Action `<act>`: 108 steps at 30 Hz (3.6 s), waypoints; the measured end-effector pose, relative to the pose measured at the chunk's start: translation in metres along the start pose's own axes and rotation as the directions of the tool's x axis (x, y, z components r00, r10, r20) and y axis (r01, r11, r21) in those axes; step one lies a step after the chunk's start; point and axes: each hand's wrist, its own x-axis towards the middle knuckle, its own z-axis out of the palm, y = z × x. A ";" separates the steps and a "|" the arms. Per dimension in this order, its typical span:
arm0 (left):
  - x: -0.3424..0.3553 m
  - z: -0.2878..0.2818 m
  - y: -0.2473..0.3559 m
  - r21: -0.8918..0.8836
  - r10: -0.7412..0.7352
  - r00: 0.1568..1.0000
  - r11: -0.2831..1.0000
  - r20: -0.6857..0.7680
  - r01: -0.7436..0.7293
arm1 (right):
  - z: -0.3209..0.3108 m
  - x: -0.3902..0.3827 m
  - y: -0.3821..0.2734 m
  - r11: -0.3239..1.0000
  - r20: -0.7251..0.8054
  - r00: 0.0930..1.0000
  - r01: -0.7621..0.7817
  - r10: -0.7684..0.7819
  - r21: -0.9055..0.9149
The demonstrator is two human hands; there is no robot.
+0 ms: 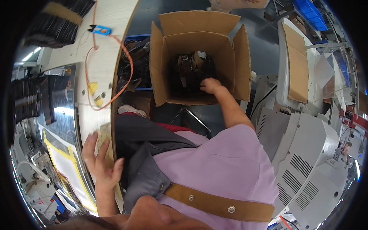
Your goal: The person takes bag components out of a cardboard box and turns them by hand. Then, the person positions the fabric pieces onto a guide on a sewing table and stitches them with a sewing machine.
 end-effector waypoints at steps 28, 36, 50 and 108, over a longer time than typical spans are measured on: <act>0.101 0.036 0.014 0.372 -0.092 0.976 0.928 0.195 0.013 | 0.104 0.210 0.087 0.958 0.311 0.915 -0.196 0.256 -0.211; 0.095 0.037 0.016 0.382 -0.141 0.975 0.922 0.172 0.066 | 0.092 0.215 0.063 0.922 0.429 0.872 -0.059 0.234 -0.383; 0.110 0.033 0.017 0.322 -0.126 0.963 0.946 0.237 0.044 | 0.055 0.207 0.095 0.931 -0.186 0.976 -0.173 0.117 -0.322; 0.038 0.107 0.102 -0.787 -0.441 0.884 0.595 -0.153 0.161 | -0.167 -0.215 -0.270 -0.434 -0.485 0.635 0.250 -0.601 0.866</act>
